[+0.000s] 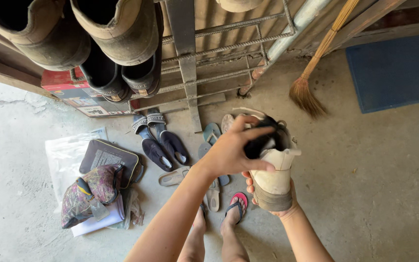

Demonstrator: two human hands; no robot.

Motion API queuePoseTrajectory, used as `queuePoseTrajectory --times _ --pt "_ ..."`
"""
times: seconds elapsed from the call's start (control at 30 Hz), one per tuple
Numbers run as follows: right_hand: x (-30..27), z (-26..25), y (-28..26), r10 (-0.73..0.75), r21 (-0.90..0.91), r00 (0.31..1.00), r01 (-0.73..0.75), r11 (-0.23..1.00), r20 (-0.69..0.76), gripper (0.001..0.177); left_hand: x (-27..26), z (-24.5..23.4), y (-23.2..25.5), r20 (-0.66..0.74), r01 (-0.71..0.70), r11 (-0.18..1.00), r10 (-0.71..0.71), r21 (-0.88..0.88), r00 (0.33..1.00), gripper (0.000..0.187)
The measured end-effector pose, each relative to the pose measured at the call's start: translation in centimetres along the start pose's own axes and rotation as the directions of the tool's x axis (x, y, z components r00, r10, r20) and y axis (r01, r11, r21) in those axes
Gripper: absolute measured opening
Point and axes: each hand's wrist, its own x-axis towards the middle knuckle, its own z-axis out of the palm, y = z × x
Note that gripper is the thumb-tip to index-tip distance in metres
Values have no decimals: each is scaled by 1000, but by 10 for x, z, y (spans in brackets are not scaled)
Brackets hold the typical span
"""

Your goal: The person uses a small black cloth to wipe the exterior of several pairs of shoes and boots on a metal rack and on the floor. They handle each item one at a time, wiping surfaces and then placing them back on the rack or floor.

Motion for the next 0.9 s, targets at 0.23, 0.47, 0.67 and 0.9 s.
queuePoseTrajectory --times 0.23,0.47,0.67,0.9 --pt "-9 -25 -5 49 -192 998 -54 980 -32 81 7 17 9 176 29 991 -53 131 983 35" --pt "-15 -5 -44 -213 -782 801 -426 454 -560 99 -5 14 -8 24 134 932 -150 338 988 29" --pt "34 -11 7 -637 -860 760 -405 -310 -129 45 0 48 3 3 273 834 -312 480 950 20" --pt "18 -23 4 -793 -980 575 -121 160 -200 44 -49 -40 -62 -520 472 881 -387 36 761 42"
